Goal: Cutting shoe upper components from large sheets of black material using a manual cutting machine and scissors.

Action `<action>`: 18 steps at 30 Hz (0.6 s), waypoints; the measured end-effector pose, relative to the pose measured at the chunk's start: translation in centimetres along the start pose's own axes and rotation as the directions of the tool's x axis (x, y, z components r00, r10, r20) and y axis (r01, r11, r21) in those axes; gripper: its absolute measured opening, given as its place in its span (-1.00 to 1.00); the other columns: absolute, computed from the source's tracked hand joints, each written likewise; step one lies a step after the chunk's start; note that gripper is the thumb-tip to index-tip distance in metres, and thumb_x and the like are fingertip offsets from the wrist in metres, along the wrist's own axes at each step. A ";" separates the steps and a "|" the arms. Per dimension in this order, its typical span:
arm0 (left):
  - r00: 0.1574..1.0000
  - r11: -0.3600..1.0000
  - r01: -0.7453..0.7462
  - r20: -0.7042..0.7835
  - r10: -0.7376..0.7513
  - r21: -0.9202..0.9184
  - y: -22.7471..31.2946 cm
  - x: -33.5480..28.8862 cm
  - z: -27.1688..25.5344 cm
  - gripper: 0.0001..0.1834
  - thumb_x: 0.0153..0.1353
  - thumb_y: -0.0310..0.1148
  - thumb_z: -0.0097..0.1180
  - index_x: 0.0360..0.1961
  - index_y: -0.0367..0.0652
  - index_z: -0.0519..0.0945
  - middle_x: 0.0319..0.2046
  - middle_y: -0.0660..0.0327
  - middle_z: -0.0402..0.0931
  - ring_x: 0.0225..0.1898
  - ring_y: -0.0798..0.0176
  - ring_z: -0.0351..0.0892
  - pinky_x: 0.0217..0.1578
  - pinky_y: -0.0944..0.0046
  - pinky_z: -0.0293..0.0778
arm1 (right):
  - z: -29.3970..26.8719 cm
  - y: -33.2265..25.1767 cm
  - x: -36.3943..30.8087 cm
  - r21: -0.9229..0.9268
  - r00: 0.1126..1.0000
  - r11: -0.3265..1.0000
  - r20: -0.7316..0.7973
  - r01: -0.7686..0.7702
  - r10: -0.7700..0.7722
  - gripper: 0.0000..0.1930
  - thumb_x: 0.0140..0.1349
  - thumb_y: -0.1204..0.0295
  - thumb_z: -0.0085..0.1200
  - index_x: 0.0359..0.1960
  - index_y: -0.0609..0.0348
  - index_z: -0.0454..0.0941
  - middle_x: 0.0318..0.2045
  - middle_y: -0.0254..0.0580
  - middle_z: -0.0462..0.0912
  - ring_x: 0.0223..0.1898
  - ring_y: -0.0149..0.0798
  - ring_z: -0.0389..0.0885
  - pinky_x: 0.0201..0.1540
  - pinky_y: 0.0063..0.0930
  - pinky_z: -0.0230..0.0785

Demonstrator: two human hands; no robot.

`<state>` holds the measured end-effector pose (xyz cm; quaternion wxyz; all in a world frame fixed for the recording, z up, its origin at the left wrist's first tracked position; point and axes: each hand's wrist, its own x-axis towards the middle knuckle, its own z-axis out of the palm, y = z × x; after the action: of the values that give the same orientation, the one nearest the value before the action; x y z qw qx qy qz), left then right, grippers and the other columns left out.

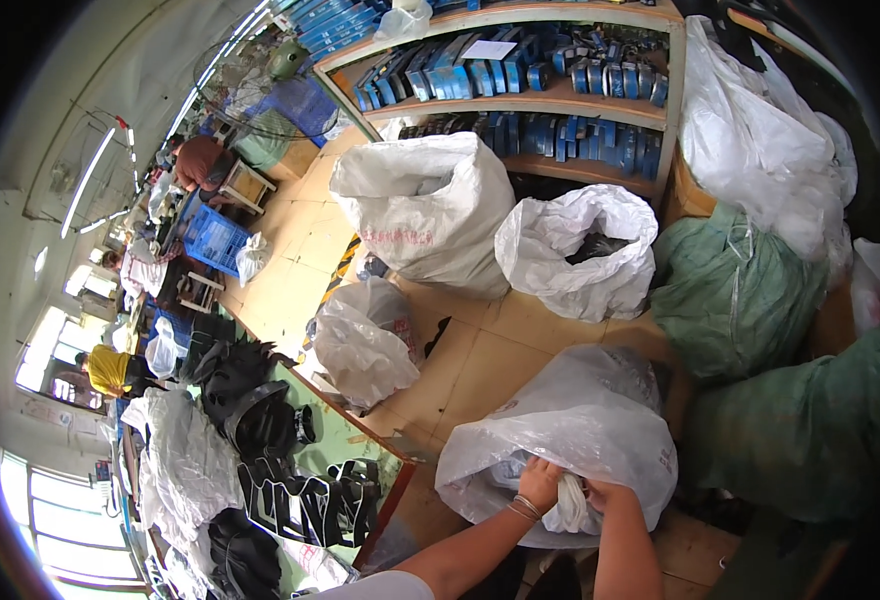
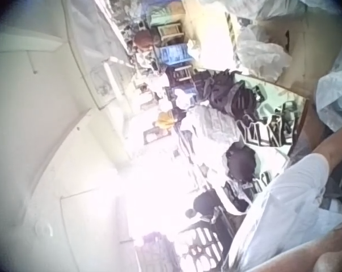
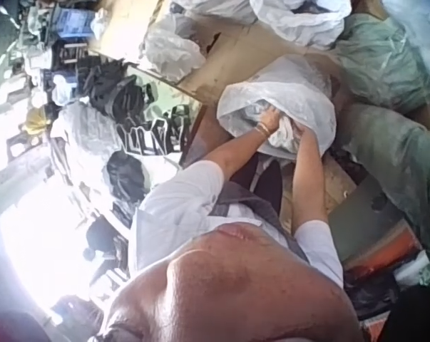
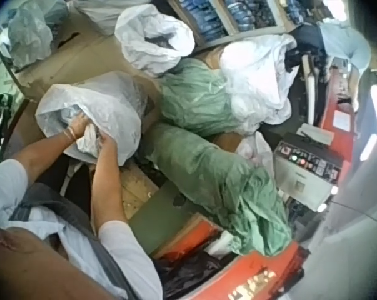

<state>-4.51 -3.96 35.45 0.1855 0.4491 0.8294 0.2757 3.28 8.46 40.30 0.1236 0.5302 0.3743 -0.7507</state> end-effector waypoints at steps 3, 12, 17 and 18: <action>0.996 0.977 -0.052 0.063 0.066 -0.205 1.0 -0.7 -0.7 -0.58 -0.02 -0.44 0.10 -0.05 -0.05 0.50 -0.10 -0.06 0.38 -0.08 -0.16 0.43 -0.12 0.01 0.42 | -2.4 5.1 4.6 0.343 0.996 0.936 0.069 -0.073 0.053 -0.72 0.21 0.27 0.07 -0.06 -0.02 0.50 -0.20 -0.30 0.56 -0.22 -0.33 0.50 -0.21 -0.41 0.38; 0.976 0.984 -0.065 0.193 0.097 -0.167 -1.3 -1.9 -0.7 -0.63 -0.07 -0.48 0.10 -0.15 0.02 0.57 -0.02 0.08 0.31 0.04 -0.10 0.27 0.05 0.03 0.23 | -2.4 7.5 11.2 -0.664 0.801 0.744 -0.402 0.079 -0.444 -0.73 0.18 0.21 0.05 -0.09 -0.09 0.53 -0.16 -0.22 0.58 -0.18 -0.20 0.56 -0.14 -0.25 0.41; 0.973 0.956 0.082 0.232 -0.015 -0.281 0.0 -6.2 0.0 -0.72 -0.15 -0.36 0.27 -0.32 0.08 0.57 -0.10 0.15 0.34 0.02 -0.01 0.28 0.04 0.02 0.20 | -6.1 11.4 15.9 -0.974 0.526 0.223 -0.206 -0.032 -0.825 -0.71 0.13 0.16 0.07 -0.12 -0.12 0.55 -0.16 -0.17 0.61 -0.16 -0.13 0.59 -0.07 -0.12 0.40; 0.972 0.959 0.093 0.233 -0.029 -0.268 -1.0 -6.7 0.1 -0.72 -0.15 -0.36 0.27 -0.32 0.08 0.57 -0.10 0.15 0.34 0.02 -0.01 0.28 0.04 0.02 0.20 | -6.6 10.9 16.3 -0.975 0.534 0.223 -0.198 -0.017 -0.822 -0.71 0.13 0.16 0.07 -0.12 -0.12 0.55 -0.16 -0.17 0.61 -0.16 -0.13 0.59 -0.07 -0.12 0.40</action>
<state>-1.56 -10.09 35.13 0.3486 0.4212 0.7695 0.3301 7.64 8.90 20.10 0.0111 0.4706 0.8710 -0.1405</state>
